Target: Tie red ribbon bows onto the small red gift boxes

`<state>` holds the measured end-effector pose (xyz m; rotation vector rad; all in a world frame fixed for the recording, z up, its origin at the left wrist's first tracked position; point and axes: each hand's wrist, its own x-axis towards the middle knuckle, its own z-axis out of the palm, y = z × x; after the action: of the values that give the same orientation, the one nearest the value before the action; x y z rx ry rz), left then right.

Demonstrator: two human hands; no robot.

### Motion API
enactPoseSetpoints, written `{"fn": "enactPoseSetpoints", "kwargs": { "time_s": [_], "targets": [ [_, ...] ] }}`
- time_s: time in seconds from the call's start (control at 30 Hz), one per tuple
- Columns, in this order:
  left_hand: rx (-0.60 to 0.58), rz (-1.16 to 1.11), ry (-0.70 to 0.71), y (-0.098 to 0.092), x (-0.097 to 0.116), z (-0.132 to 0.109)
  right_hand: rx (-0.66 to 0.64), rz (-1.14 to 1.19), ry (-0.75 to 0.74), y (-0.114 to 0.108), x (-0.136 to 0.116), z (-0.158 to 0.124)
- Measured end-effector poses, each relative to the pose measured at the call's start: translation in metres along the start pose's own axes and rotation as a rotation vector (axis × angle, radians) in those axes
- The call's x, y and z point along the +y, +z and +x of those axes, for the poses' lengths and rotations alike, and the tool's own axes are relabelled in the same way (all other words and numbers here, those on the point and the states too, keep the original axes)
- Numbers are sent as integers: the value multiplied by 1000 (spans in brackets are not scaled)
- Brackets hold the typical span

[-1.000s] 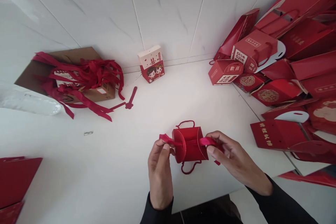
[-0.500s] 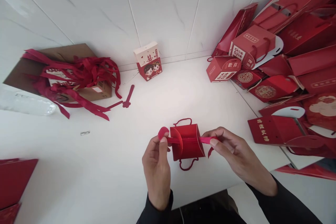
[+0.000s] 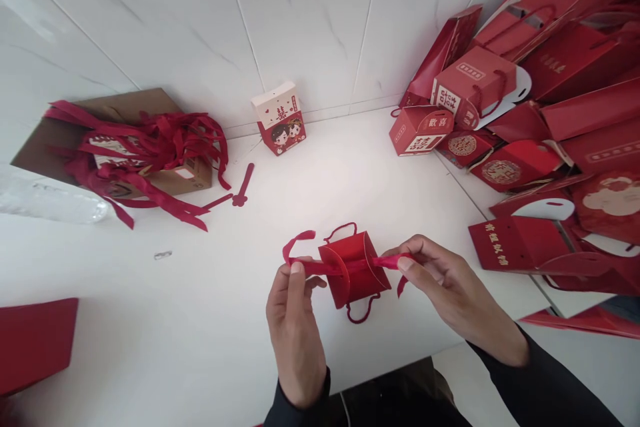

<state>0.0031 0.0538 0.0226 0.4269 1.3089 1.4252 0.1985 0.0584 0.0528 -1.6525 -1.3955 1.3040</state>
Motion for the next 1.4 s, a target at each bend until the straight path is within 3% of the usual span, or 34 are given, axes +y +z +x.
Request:
{"fn": "enactPoseSetpoints", "kwargs": {
  "time_s": [0.1, 0.2, 0.3, 0.47, 0.6, 0.7, 0.77, 0.83, 0.97, 1.1, 1.17, 1.27, 1.33, 1.4],
  "targets": [
    [-70, 200, 204, 5, 1, -4, -34, 6, -12, 0, -3, 0],
    [-237, 343, 304, 12, -1, -1, -81, -25, -34, 0, -7, 2],
    [-406, 402, 282, 16, -5, 4, -121, -77, -83, -3, -13, 6],
    [-533, 502, 241, 21, -3, 5, -116, -254, -164, -15, -28, 14],
    [-660, 577, 240, 27, 2, 2, -156, -330, -370, -18, -49, 25],
    [-597, 548, 204, 28, 1, 4, -150, -342, -594, -17, -59, 34],
    [-550, 509, 164, 26, 0, 8, -78, -312, -637, -18, -56, 39],
    [-552, 454, 102, 24, 1, 11, -87, -310, -602, -19, -48, 42],
    [-594, 354, 35, 21, 4, 14, -283, -409, -529, -21, -32, 45],
    [-592, 375, 45, 21, 4, 14, -224, -423, -485, -23, -34, 40],
    [-569, 361, 54, 20, 3, 14, -251, -387, -397, -25, -38, 33],
    [-546, 295, 51, 16, 3, 15, -389, -339, -244, -27, -40, 22],
    [-567, 295, 70, 13, 5, 15, -359, -314, -219, -25, -37, 18],
    [-563, 376, 196, 11, 5, 15, -261, -272, -221, -21, -32, 18]
  ]
}}
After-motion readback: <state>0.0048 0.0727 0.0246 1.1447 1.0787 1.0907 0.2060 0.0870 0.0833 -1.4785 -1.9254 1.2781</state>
